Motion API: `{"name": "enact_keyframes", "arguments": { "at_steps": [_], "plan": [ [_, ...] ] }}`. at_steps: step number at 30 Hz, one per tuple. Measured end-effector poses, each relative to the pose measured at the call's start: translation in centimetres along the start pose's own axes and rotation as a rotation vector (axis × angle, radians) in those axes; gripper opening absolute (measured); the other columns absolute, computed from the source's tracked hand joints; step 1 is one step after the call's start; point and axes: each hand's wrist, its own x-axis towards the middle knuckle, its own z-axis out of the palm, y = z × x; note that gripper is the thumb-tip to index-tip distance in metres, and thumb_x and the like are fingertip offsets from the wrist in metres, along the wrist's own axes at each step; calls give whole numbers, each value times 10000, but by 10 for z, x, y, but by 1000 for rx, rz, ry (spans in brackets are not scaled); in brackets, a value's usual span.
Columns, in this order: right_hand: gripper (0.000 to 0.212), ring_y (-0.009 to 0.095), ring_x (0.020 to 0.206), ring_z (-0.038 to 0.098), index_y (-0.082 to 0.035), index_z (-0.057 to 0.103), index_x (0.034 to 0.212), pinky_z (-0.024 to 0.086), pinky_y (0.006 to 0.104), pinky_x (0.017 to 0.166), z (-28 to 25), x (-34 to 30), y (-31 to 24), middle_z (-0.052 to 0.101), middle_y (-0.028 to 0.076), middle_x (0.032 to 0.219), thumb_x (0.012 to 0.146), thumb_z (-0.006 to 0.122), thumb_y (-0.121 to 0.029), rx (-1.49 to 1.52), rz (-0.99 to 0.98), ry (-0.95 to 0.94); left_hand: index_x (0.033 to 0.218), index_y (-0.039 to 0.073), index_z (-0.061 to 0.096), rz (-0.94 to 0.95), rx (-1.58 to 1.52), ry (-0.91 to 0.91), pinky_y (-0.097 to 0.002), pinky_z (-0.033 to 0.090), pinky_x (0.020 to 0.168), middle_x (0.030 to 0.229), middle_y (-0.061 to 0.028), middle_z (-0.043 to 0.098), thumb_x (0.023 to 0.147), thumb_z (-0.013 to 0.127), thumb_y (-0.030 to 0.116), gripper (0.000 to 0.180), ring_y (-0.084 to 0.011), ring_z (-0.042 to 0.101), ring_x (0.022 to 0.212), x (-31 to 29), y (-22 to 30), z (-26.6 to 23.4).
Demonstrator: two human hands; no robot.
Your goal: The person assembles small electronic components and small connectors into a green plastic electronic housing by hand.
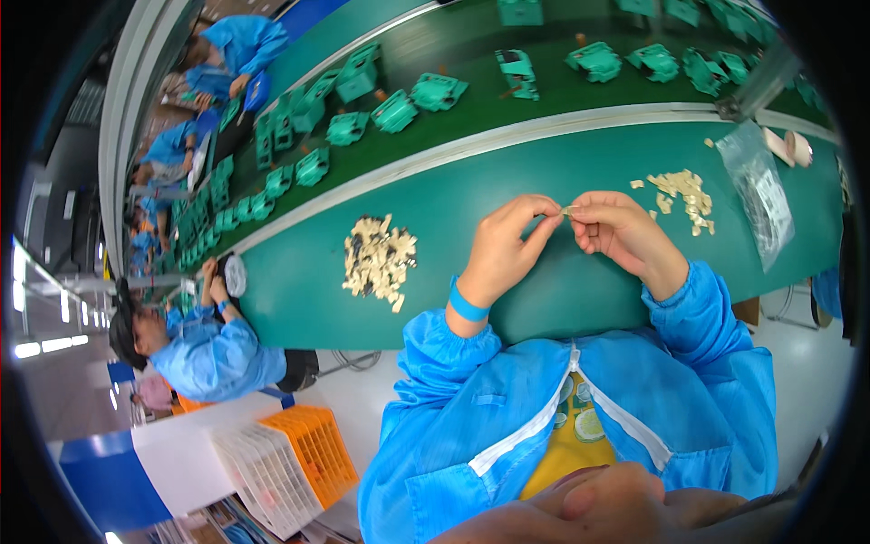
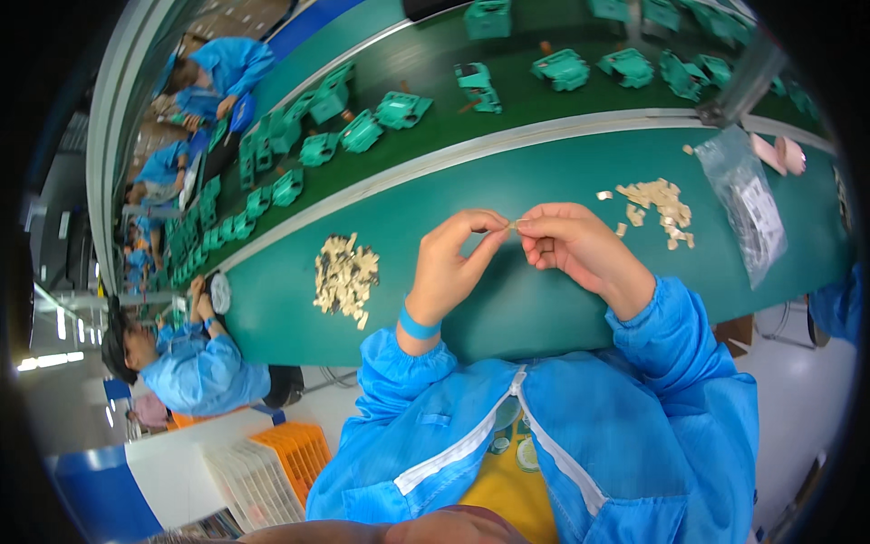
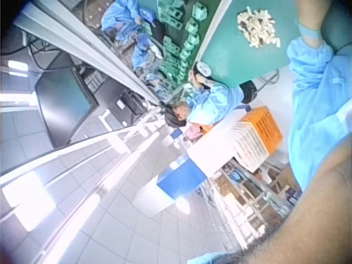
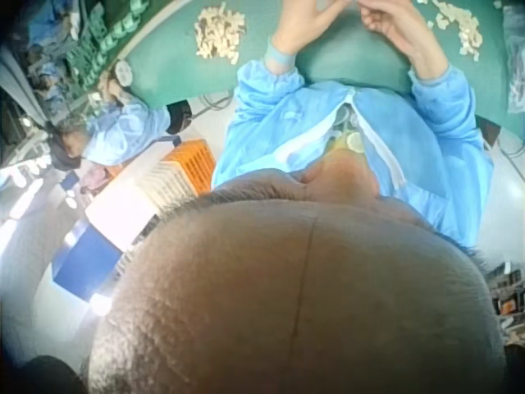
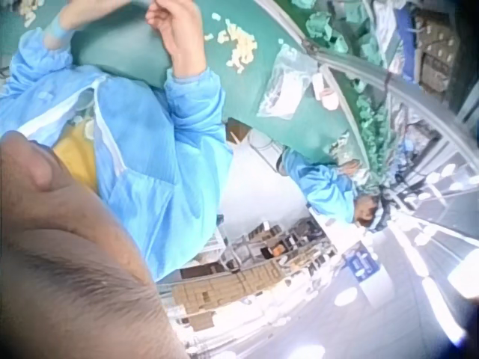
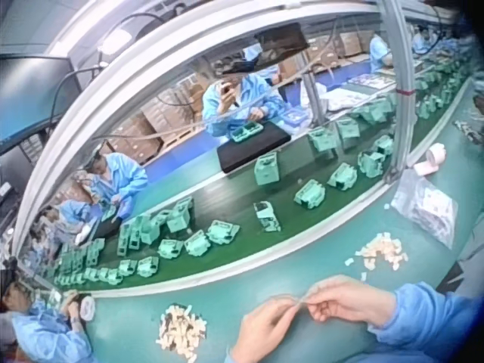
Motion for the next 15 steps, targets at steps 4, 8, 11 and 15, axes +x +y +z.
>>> {"name": "enact_keyframes", "arguments": {
  "at_steps": [4,8,11,15],
  "plan": [
    [107,103,808,649,-37,694,965,522,243,729,-14,-33,0,680,16,875,984,679,-141,-145,-253,183,1013,7,730,123,46,-35,-368,590,792,982,-138,754,877,762,22,141,-296,736,911,16,12,33],
    [113,98,845,643,-14,702,1024,518,240,774,-31,-51,3,674,11,889,983,681,-118,-274,-384,238,1005,7,745,150,13,-103,-375,592,795,1001,-146,760,882,758,35,127,-311,738,915,26,20,59],
    [124,97,854,636,10,697,1056,514,239,782,-42,-56,5,658,15,948,984,679,-90,-320,-418,261,988,6,747,186,69,-149,-383,596,780,1009,-146,764,874,754,37,118,-319,741,896,34,22,72],
    [101,74,867,616,30,678,1037,508,231,765,-52,-58,9,620,20,1023,984,671,-55,-391,-528,338,977,9,745,260,172,-182,-384,598,721,944,-129,761,845,746,19,132,-315,734,823,42,27,84]
  ]
}}
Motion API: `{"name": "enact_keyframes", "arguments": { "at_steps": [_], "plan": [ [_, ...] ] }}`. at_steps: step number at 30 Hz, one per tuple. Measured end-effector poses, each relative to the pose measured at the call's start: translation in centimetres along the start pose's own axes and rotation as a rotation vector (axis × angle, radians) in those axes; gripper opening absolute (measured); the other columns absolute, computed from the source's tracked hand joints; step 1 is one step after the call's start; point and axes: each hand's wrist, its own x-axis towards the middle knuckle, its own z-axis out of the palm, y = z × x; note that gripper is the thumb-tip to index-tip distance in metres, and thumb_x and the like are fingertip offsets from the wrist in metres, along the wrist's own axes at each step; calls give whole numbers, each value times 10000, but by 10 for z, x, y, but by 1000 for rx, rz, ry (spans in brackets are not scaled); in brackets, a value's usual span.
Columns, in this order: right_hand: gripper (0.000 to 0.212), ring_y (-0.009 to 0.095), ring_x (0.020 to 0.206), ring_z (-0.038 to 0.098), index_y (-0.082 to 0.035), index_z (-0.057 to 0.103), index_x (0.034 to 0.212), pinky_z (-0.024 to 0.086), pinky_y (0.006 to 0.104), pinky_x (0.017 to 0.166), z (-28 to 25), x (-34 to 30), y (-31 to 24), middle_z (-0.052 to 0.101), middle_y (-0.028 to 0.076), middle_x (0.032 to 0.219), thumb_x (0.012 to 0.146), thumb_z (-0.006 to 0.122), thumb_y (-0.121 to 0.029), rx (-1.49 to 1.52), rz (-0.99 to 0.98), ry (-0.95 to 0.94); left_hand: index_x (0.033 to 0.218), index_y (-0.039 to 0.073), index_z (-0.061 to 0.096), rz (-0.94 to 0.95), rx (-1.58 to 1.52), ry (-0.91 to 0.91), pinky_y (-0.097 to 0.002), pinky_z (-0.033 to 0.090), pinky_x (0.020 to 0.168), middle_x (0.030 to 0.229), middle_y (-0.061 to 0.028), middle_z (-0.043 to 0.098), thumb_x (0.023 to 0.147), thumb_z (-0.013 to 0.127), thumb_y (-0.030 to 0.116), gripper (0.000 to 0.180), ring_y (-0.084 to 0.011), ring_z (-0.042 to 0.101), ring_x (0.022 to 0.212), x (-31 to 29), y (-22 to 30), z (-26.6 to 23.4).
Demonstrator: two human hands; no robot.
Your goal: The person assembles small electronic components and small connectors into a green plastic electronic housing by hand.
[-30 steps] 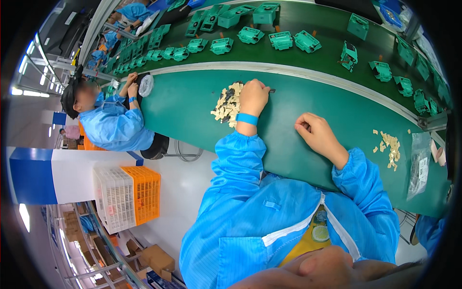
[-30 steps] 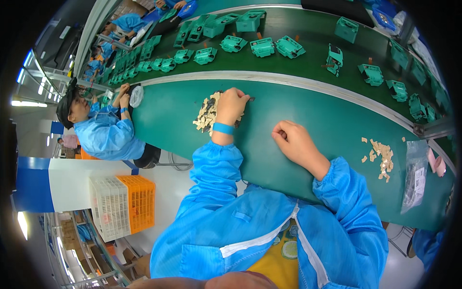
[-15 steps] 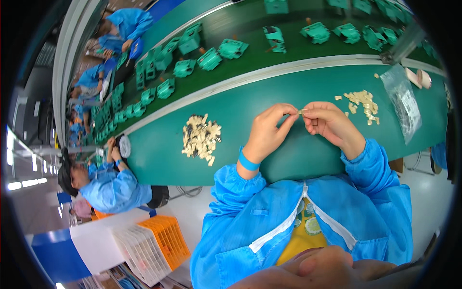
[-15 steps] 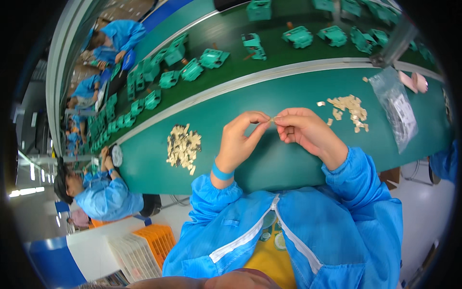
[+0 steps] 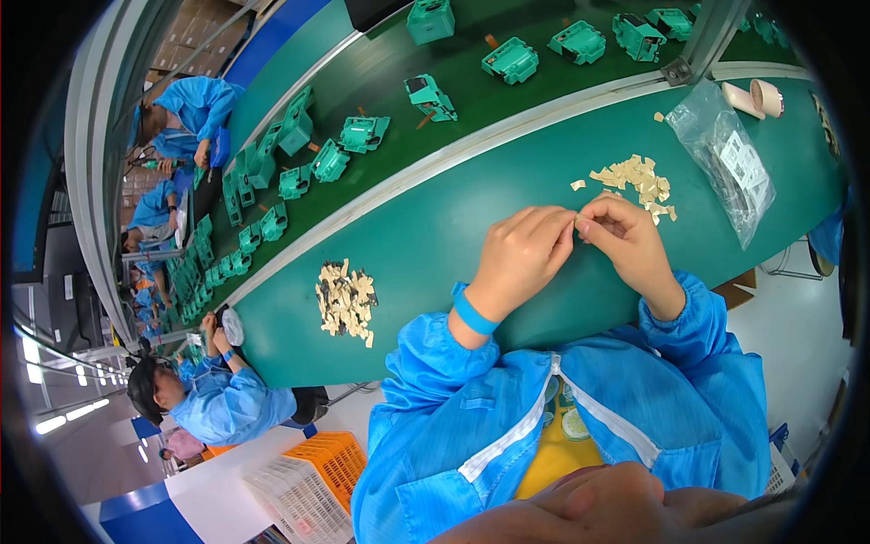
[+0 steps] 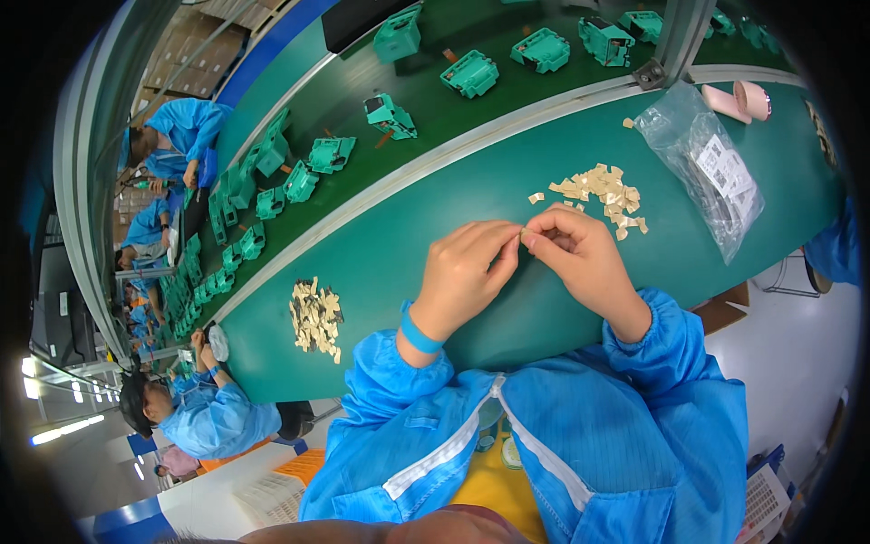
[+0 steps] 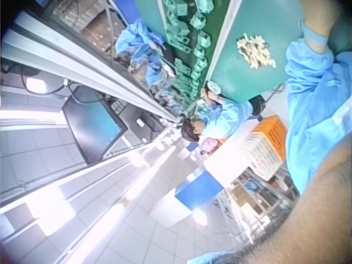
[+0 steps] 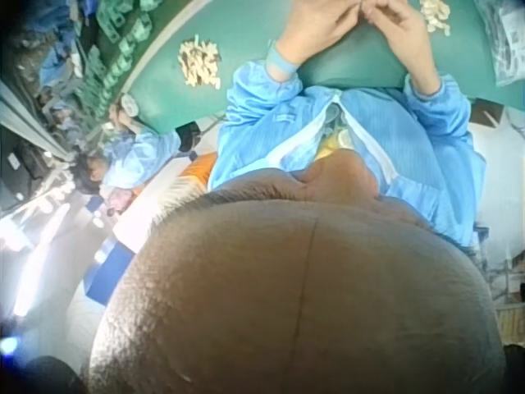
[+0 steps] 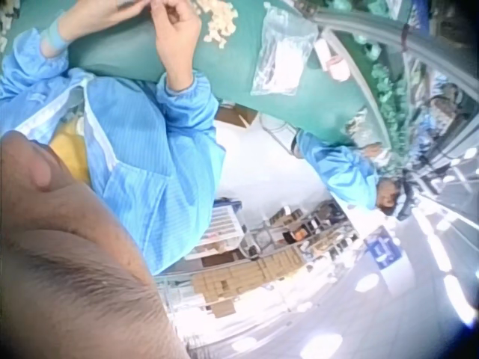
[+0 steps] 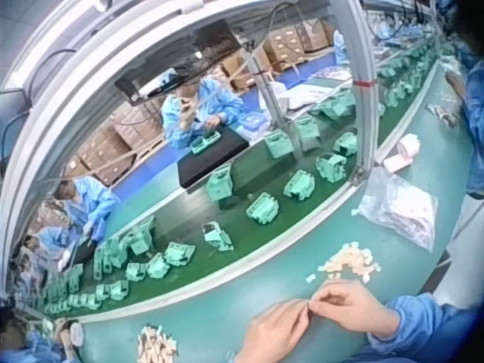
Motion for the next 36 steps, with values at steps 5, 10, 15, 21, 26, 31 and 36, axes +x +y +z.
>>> {"name": "enact_keyframes", "arguments": {
  "at_steps": [5,10,15,21,26,31,36],
  "plan": [
    [36,52,852,601,21,654,971,495,218,729,-15,-3,-2,623,19,1001,975,651,-15,-27,-24,68,952,-10,734,-54,-54,-44,-357,591,656,888,-129,750,851,724,14,104,-276,729,751,14,3,14],
    [39,64,784,600,-12,646,928,484,228,709,-52,-6,-10,644,-1,861,940,645,-49,4,2,124,958,-27,728,-383,-278,50,-312,575,636,831,-132,739,899,692,31,90,-198,715,690,35,-13,43],
    [57,78,751,589,-6,641,924,484,247,686,-64,-3,-23,637,1,853,923,643,-63,-119,34,179,1049,21,739,-236,-168,-4,-342,582,771,1021,-110,750,912,693,53,148,-251,717,868,46,-25,66],
    [91,102,716,574,9,641,957,486,279,644,-63,4,-29,606,42,859,927,663,-75,-578,-147,67,1036,27,722,28,-280,-121,-371,547,851,1027,-89,736,897,707,66,145,-273,657,1068,49,-17,51],
    [100,186,754,617,2,668,936,505,320,657,-41,8,-39,620,70,867,865,722,-45,-670,-282,209,1055,16,726,-317,-435,-165,-330,541,820,995,-99,736,909,718,83,160,-225,686,942,35,-17,40],
    [78,289,806,642,10,687,918,523,384,701,-26,11,-36,625,113,855,852,716,-21,-755,-399,143,1044,5,728,-310,-434,-111,-321,542,791,965,-105,731,924,710,89,148,-204,687,888,26,-10,26],
    [93,323,815,638,22,687,905,520,416,722,-15,13,-48,625,132,857,816,702,1,-878,-479,70,1029,6,731,-273,-368,-96,-335,542,755,944,-109,728,918,708,87,139,-217,687,877,22,-10,15]
  ]
}}
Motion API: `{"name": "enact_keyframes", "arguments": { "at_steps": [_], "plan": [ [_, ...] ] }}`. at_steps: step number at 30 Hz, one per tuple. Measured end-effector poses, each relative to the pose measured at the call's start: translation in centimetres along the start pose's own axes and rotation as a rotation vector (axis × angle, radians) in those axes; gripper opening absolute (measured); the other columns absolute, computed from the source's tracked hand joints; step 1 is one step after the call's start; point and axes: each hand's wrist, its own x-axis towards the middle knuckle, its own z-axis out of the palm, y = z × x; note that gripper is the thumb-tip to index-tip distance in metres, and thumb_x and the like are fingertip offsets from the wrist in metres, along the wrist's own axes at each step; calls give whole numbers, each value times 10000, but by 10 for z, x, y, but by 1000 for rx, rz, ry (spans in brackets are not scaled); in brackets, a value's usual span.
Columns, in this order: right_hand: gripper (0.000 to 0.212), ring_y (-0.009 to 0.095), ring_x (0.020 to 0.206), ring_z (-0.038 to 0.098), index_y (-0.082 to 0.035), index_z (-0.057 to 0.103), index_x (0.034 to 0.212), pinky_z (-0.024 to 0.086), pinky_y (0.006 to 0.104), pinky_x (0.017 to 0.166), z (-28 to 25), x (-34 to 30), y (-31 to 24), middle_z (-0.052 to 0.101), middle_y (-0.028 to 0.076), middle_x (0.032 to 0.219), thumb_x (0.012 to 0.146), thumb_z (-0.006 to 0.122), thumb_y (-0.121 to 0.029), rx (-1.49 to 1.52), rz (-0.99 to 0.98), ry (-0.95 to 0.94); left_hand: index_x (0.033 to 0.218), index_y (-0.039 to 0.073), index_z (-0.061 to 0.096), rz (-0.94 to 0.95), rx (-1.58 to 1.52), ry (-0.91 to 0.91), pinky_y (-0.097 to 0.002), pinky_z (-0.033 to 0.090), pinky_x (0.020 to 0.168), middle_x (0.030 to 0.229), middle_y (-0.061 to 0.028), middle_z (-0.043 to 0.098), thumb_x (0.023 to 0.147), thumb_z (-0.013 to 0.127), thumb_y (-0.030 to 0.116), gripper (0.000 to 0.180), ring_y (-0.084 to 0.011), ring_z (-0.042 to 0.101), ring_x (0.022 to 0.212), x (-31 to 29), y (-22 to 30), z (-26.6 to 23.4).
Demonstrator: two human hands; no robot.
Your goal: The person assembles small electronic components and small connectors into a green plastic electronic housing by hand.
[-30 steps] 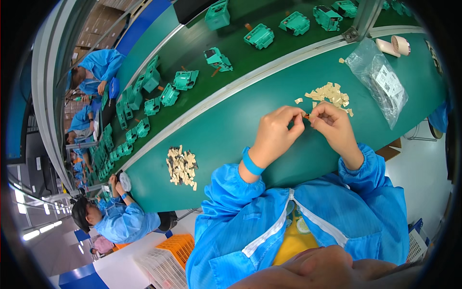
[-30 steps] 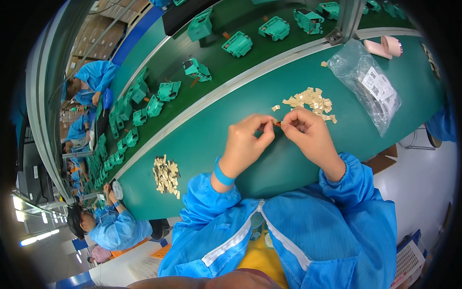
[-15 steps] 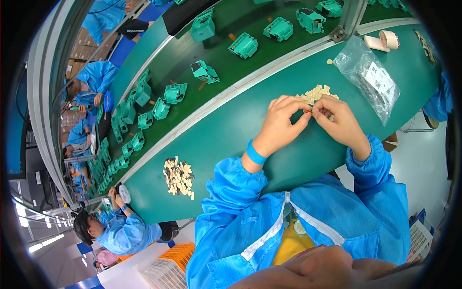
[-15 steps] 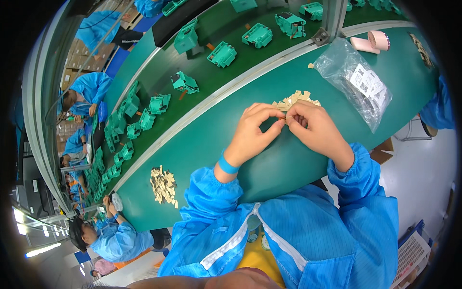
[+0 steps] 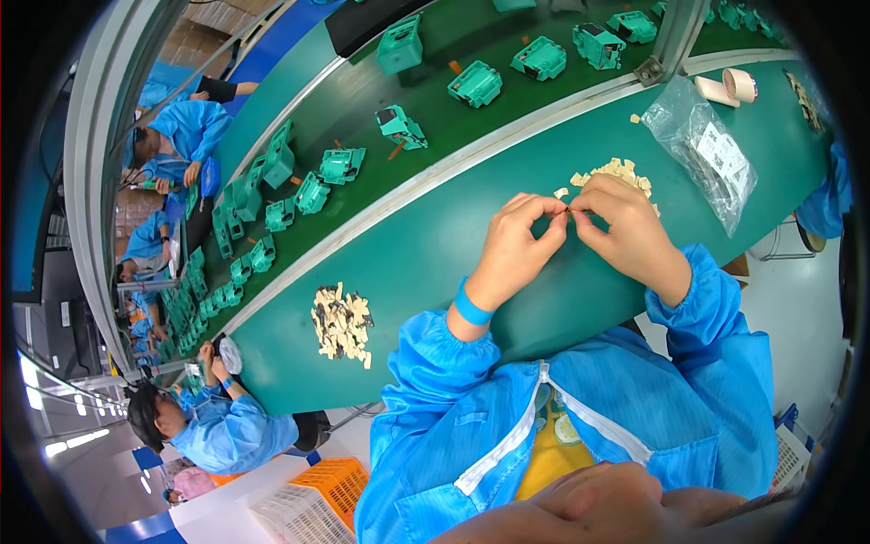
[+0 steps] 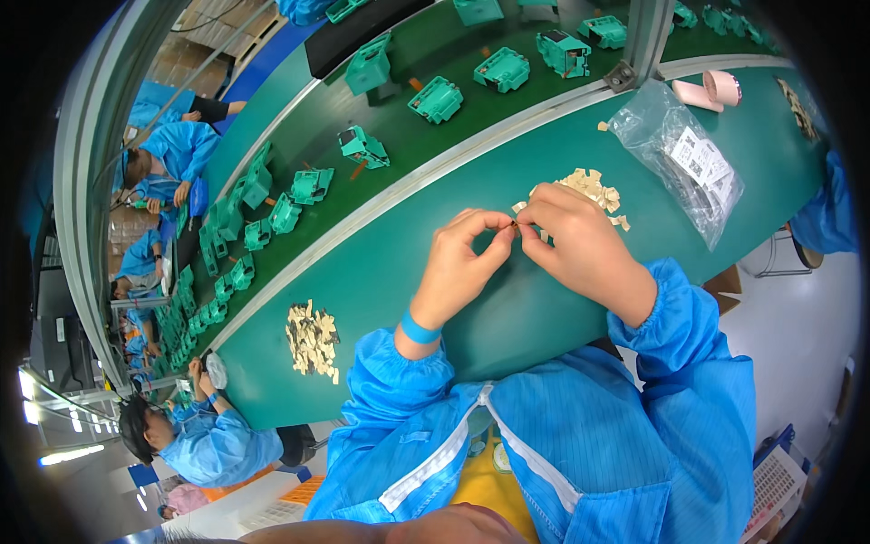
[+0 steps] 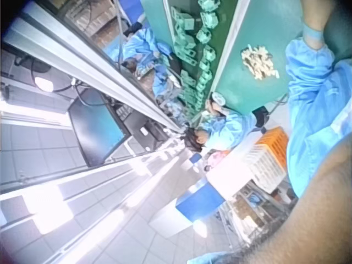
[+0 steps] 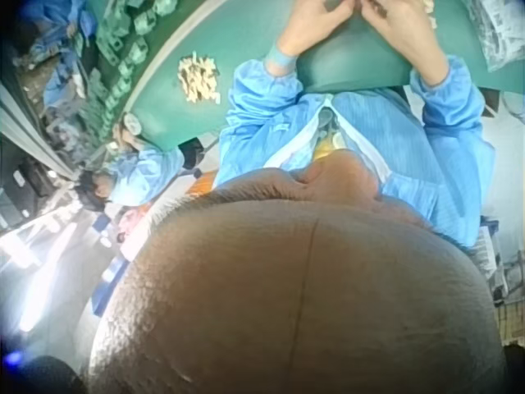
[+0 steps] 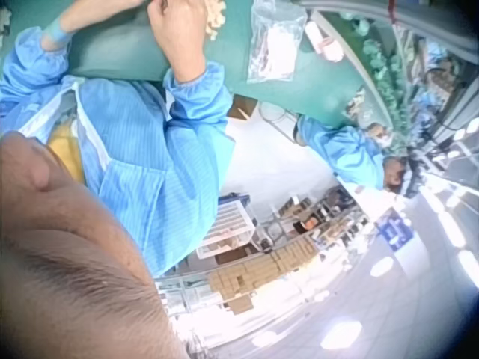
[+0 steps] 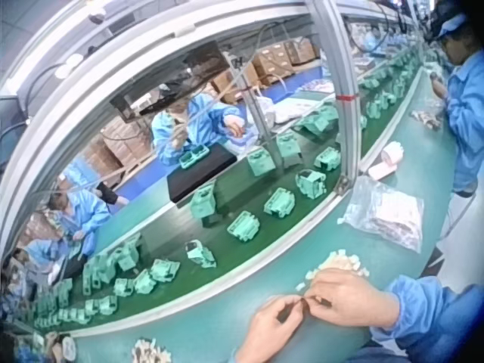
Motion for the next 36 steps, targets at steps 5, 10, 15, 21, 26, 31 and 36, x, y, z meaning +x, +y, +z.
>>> {"name": "enact_keyframes", "arguments": {
  "at_steps": [5,10,15,21,26,31,36],
  "plan": [
    [93,332,800,623,21,657,865,512,429,706,-2,5,1,609,136,839,783,696,1,-57,-96,-59,998,6,732,55,45,-16,-340,540,742,917,-114,725,890,713,71,127,-229,686,860,-1,2,-5],
    [81,345,791,619,14,653,862,510,436,701,-12,15,12,603,143,837,795,689,-16,-135,-17,29,994,10,733,48,9,26,-352,537,752,915,-115,731,887,711,65,123,-239,689,853,-2,1,-5],
    [84,358,784,631,27,663,858,519,446,716,-33,4,69,608,149,832,835,697,-47,-369,135,60,975,27,737,135,216,74,-377,503,781,890,-91,733,885,716,63,99,-258,687,836,2,-3,-6],
    [160,286,730,637,26,690,860,516,400,674,-28,1,77,596,128,735,910,714,-124,-424,115,205,994,96,747,363,604,234,-381,441,791,879,-29,727,868,741,52,134,-199,671,824,-2,-6,-6],
    [386,95,621,540,3,689,804,413,262,554,17,35,26,593,27,663,923,769,-356,351,541,-118,1042,96,730,407,862,343,-388,426,793,835,-14,672,848,744,44,202,-170,663,832,-18,-2,-20],
    [289,82,637,545,-25,707,818,408,240,557,66,101,0,614,1,698,905,738,-299,572,529,-531,1042,76,719,280,971,447,-399,431,813,814,-21,655,846,719,57,197,-170,656,831,-51,-12,-45],
    [466,222,822,629,23,606,1258,521,350,734,163,192,-5,682,122,1047,879,731,-218,-81,-294,56,980,72,738,64,847,634,-378,445,797,818,-66,716,900,746,99,85,-214,673,808,-96,3,-79]
  ]
}}
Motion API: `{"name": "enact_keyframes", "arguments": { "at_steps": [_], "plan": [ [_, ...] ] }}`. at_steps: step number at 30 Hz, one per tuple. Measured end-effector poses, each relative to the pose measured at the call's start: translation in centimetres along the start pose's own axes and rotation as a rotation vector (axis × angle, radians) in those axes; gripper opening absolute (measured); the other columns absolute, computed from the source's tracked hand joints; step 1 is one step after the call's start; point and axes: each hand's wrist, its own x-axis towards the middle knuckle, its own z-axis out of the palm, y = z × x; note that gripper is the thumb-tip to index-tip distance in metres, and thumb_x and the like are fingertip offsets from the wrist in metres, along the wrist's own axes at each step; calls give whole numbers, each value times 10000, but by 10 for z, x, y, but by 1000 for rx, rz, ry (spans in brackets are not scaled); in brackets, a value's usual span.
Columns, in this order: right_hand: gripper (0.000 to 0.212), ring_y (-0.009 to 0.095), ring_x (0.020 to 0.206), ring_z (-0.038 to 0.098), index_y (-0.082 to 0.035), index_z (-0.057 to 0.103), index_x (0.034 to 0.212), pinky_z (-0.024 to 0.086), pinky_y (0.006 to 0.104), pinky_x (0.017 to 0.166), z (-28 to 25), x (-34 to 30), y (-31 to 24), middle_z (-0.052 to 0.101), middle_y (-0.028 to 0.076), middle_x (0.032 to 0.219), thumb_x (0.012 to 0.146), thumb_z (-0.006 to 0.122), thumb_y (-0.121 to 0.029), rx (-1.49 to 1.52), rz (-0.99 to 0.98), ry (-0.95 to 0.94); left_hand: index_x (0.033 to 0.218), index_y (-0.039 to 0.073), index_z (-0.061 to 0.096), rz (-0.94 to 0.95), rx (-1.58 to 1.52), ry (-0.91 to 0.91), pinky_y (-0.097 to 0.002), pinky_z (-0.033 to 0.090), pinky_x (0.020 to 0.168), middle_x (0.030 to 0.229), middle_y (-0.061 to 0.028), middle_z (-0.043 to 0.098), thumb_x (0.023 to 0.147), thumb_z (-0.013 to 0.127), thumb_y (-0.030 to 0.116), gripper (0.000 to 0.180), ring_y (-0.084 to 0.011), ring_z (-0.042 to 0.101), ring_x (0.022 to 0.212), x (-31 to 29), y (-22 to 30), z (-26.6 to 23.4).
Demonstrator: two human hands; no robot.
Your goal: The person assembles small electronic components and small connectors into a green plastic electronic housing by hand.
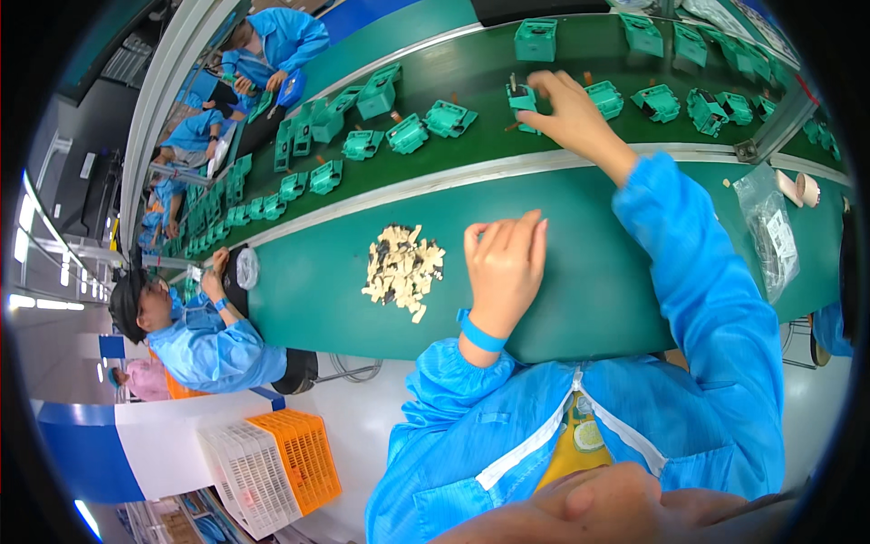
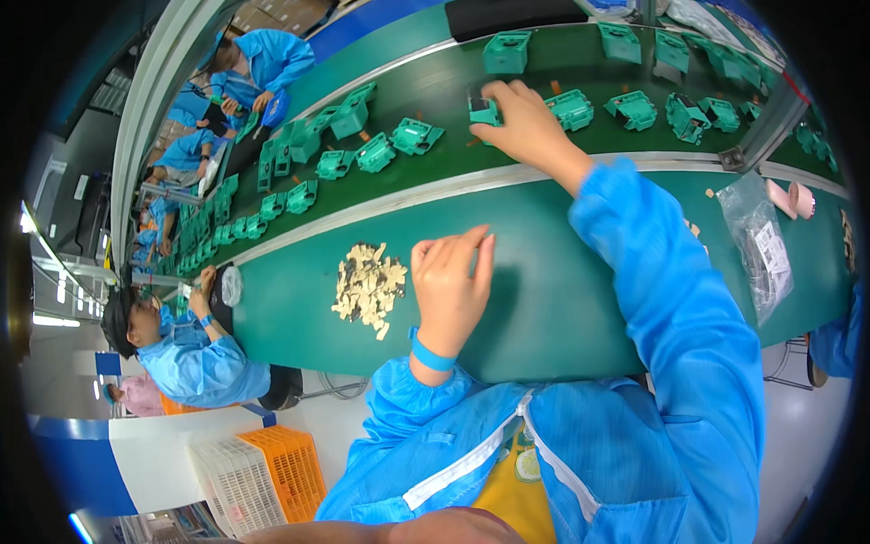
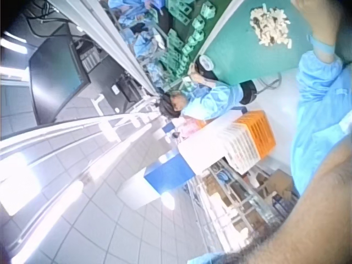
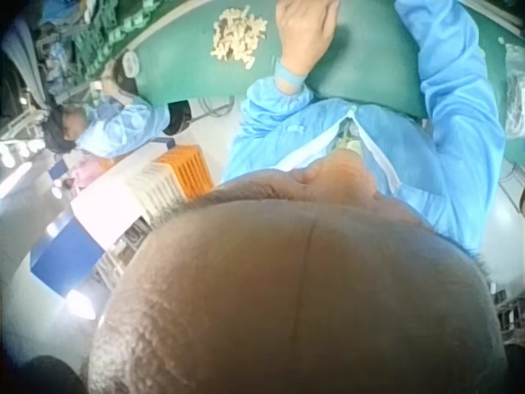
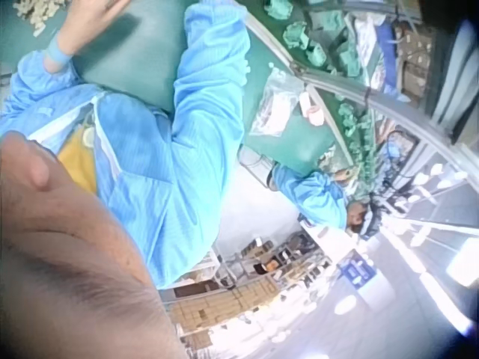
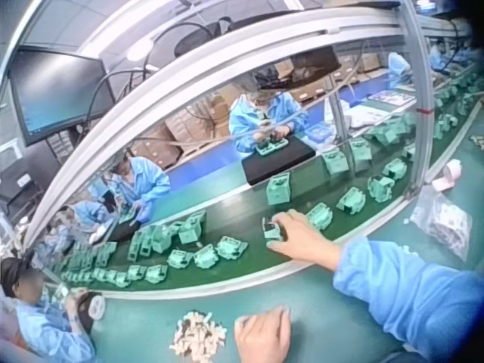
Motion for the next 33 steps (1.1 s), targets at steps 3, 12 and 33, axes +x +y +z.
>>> {"name": "enact_keyframes", "arguments": {
  "at_steps": [3,12,33],
  "plan": [
    [691,265,905,656,-32,424,1484,545,350,811,64,3,50,660,151,1200,871,714,-164,-174,67,154,966,56,750,-79,-85,-14,-380,468,804,842,-97,735,916,740,107,72,-249,673,793,-9,-12,-5],
    [689,155,881,660,7,393,1522,542,283,819,-2,-22,-17,722,107,1008,858,573,34,583,497,-467,1043,8,754,-503,-339,-48,-371,538,867,955,-122,760,922,729,89,148,-289,710,950,-32,-46,-42],
    [169,94,941,593,-37,631,1127,464,251,829,-111,-201,-29,669,31,1043,980,658,-114,895,969,-46,1269,22,682,-348,-356,-256,-403,514,990,1361,-185,629,937,679,101,341,-324,636,1201,-9,-50,27]
  ]
}}
